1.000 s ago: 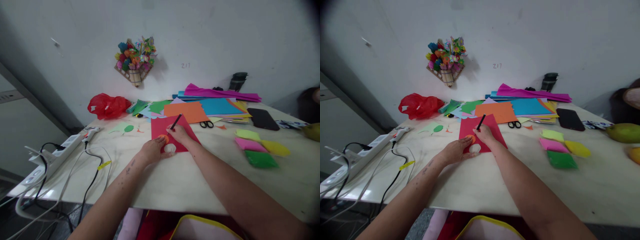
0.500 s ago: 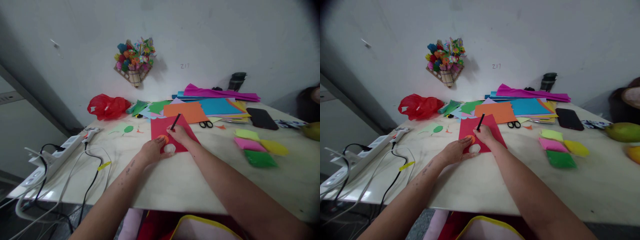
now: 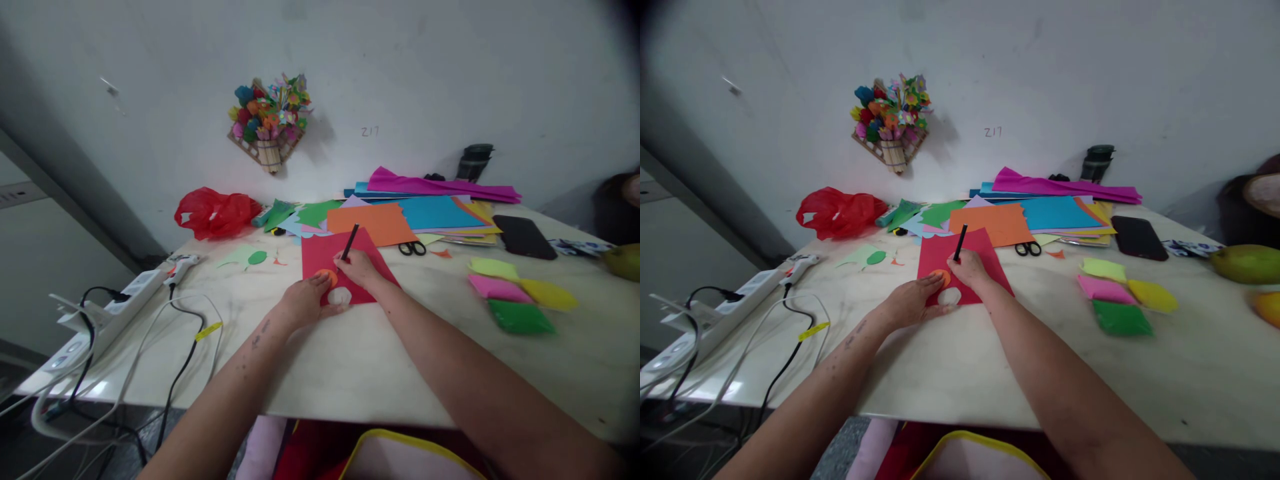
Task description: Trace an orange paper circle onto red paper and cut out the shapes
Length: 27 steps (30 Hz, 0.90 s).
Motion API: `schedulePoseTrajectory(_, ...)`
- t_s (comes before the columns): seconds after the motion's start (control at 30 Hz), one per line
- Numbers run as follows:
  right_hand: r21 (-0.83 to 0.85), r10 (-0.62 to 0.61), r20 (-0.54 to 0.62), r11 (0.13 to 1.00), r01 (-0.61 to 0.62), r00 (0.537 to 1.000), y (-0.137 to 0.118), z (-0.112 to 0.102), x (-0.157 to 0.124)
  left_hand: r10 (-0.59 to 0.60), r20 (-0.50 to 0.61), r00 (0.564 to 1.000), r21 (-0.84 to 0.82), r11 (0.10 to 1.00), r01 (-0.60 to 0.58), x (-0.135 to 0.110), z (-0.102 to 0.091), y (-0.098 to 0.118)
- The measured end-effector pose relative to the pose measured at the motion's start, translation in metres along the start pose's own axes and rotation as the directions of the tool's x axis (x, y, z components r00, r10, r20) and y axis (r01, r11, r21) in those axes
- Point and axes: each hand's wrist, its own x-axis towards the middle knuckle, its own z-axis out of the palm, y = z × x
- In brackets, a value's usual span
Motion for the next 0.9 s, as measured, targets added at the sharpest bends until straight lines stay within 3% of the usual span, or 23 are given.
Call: schedulePoseTrajectory(0.9, 0.052, 0.006, 0.06, 0.999, -0.009, 0.998, -0.002, -0.0003, -0.0026, 0.001, -0.011, 1.0, 0.014, 1.0, -0.001, 0.0, 0.0015, -0.0013)
